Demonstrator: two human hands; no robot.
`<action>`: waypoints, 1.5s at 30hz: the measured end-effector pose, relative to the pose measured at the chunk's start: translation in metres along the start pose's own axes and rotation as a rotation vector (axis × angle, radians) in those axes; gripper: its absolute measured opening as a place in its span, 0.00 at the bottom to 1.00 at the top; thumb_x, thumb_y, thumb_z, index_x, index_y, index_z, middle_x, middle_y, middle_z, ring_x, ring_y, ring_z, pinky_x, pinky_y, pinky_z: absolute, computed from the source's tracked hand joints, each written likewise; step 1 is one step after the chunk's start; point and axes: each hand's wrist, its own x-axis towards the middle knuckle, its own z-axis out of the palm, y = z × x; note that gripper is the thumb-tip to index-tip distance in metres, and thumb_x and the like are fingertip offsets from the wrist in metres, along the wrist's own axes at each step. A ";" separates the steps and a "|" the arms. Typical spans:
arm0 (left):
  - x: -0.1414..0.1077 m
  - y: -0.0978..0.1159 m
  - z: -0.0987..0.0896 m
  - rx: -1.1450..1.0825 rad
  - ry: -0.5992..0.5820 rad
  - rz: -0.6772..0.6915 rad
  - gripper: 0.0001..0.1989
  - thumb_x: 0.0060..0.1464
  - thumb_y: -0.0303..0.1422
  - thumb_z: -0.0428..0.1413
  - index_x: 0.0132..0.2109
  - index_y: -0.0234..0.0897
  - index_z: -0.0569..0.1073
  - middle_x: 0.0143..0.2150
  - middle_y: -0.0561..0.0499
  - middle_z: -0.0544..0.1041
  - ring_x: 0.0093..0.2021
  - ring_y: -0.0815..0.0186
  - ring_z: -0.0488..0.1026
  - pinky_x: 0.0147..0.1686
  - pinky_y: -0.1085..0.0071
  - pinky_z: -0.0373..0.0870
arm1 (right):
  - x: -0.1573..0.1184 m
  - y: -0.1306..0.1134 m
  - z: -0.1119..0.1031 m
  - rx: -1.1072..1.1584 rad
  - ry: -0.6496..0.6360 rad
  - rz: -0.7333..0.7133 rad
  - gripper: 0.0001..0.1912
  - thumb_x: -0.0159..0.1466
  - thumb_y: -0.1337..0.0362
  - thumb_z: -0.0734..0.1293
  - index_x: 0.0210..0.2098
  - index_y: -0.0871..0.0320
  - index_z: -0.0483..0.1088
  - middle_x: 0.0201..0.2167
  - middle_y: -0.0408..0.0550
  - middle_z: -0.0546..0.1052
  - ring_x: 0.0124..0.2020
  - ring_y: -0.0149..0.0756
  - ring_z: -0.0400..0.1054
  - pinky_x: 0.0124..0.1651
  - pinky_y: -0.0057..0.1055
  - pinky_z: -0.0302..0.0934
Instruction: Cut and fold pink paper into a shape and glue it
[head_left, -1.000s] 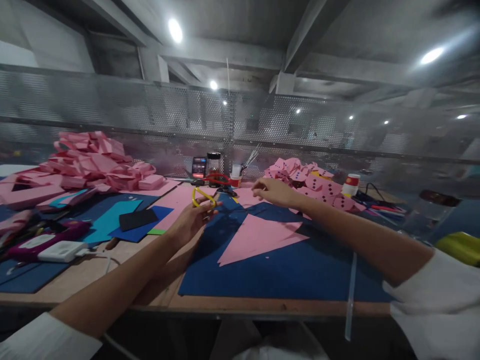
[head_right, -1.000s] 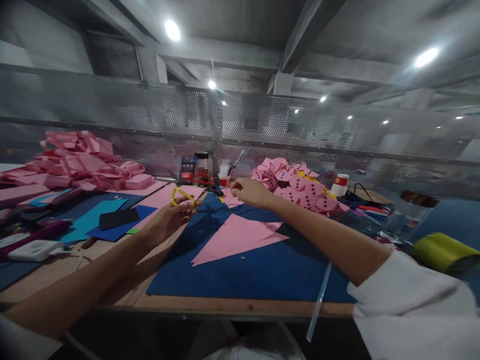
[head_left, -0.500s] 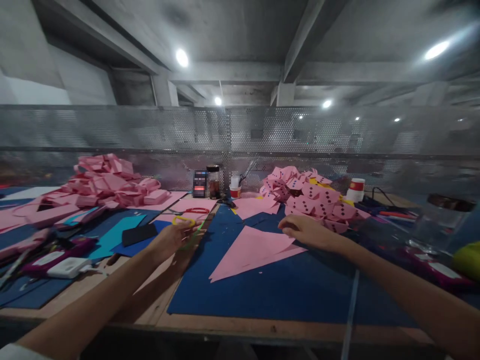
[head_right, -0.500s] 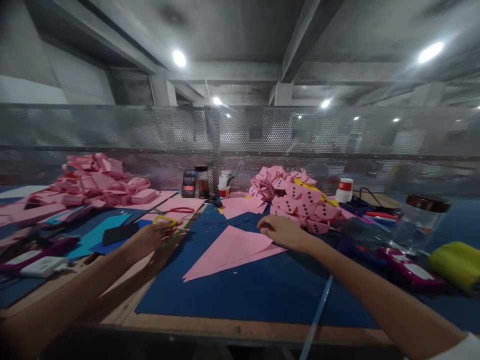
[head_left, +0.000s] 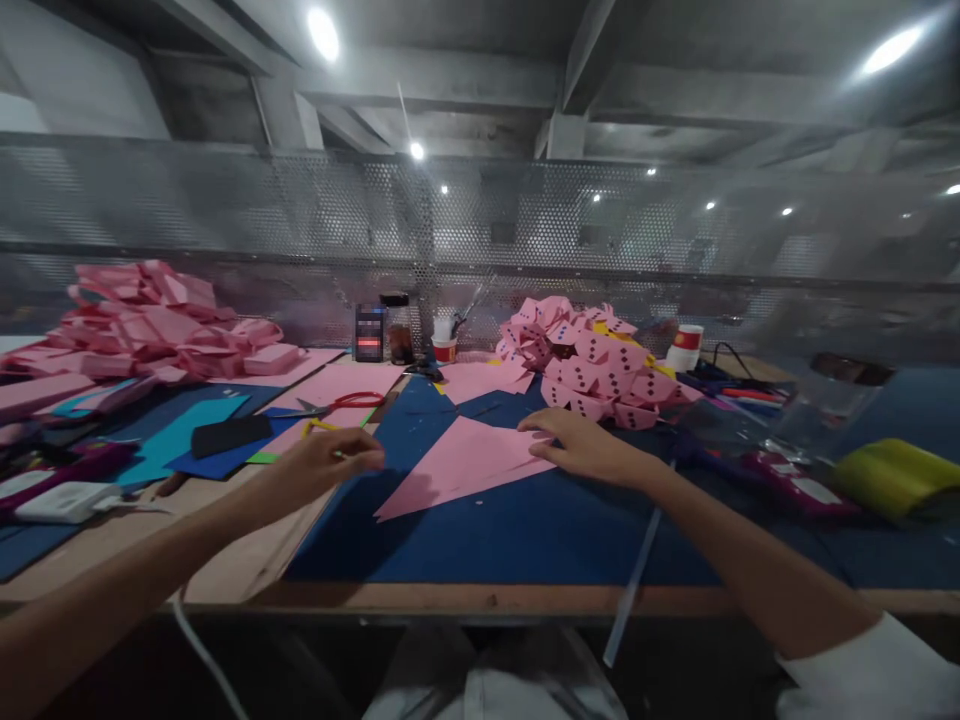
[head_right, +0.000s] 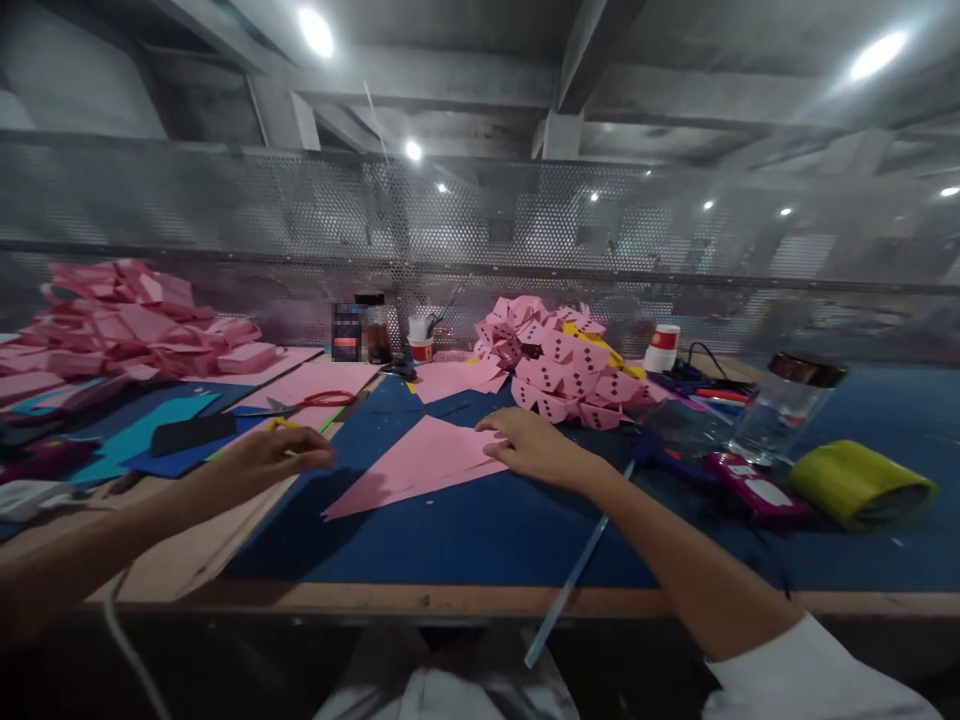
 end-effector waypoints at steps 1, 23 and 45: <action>0.001 0.008 0.014 0.202 -0.019 0.158 0.17 0.53 0.47 0.64 0.45 0.42 0.81 0.46 0.49 0.83 0.48 0.56 0.77 0.48 0.67 0.72 | 0.001 0.001 0.002 -0.016 -0.006 -0.010 0.19 0.68 0.62 0.65 0.57 0.57 0.72 0.57 0.55 0.76 0.59 0.47 0.69 0.62 0.44 0.61; 0.054 0.014 0.106 0.803 -0.085 0.708 0.18 0.63 0.44 0.56 0.56 0.42 0.72 0.56 0.47 0.79 0.54 0.57 0.75 0.57 0.60 0.65 | 0.002 0.016 0.015 0.004 -0.050 0.148 0.20 0.62 0.69 0.69 0.54 0.60 0.73 0.48 0.52 0.80 0.49 0.43 0.73 0.52 0.37 0.63; 0.060 -0.002 0.100 0.843 -0.022 0.565 0.32 0.61 0.57 0.52 0.62 0.42 0.72 0.65 0.42 0.72 0.66 0.48 0.64 0.66 0.51 0.53 | 0.005 0.035 -0.009 0.211 0.539 0.303 0.07 0.61 0.66 0.63 0.38 0.58 0.72 0.39 0.48 0.77 0.35 0.35 0.70 0.44 0.36 0.66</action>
